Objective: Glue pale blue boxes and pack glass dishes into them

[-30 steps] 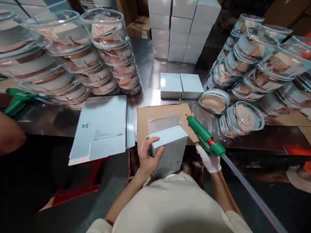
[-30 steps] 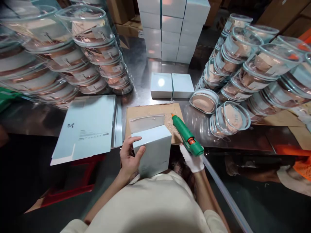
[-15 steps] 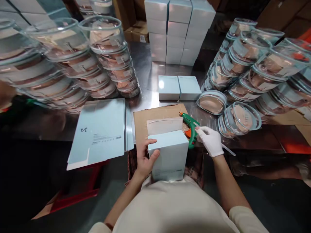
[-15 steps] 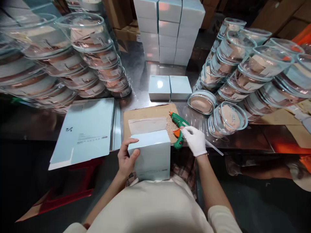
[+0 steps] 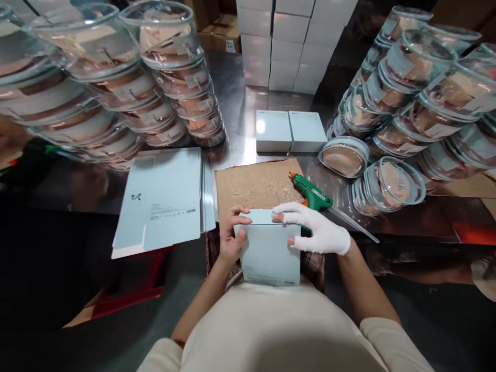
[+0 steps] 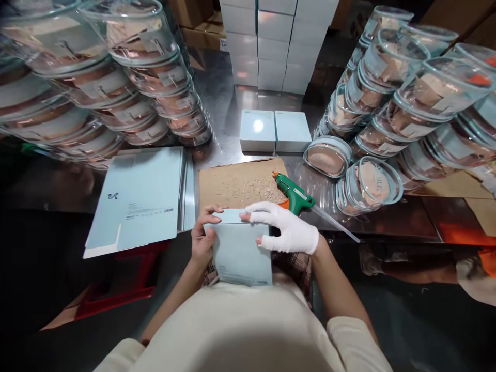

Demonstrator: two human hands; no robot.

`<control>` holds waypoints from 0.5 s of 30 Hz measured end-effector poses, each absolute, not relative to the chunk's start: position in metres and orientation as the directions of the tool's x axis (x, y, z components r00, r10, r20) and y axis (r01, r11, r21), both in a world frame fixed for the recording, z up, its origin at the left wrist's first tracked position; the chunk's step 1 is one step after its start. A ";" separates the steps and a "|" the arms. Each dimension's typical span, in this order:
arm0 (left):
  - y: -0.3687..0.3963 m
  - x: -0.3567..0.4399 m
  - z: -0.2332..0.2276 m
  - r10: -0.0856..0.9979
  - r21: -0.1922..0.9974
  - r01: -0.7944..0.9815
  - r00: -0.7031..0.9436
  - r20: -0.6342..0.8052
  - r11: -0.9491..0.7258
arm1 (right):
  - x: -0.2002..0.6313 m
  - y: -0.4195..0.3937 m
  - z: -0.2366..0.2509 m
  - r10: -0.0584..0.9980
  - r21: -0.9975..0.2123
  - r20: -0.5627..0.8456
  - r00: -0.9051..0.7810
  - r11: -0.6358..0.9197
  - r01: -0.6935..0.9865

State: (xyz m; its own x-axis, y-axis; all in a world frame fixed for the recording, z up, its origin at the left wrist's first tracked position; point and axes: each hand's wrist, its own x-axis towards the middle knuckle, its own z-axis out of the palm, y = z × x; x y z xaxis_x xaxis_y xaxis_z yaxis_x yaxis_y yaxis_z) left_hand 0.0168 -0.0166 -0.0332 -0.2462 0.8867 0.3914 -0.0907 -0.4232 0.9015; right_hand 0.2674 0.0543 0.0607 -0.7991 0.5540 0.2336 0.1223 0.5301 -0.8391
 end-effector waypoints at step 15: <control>-0.009 -0.004 -0.015 0.464 0.876 0.155 -0.798 0.383 -0.456 | 0.278 -0.010 0.031 0.923 -0.966 -0.073 -0.378 0.028 0.256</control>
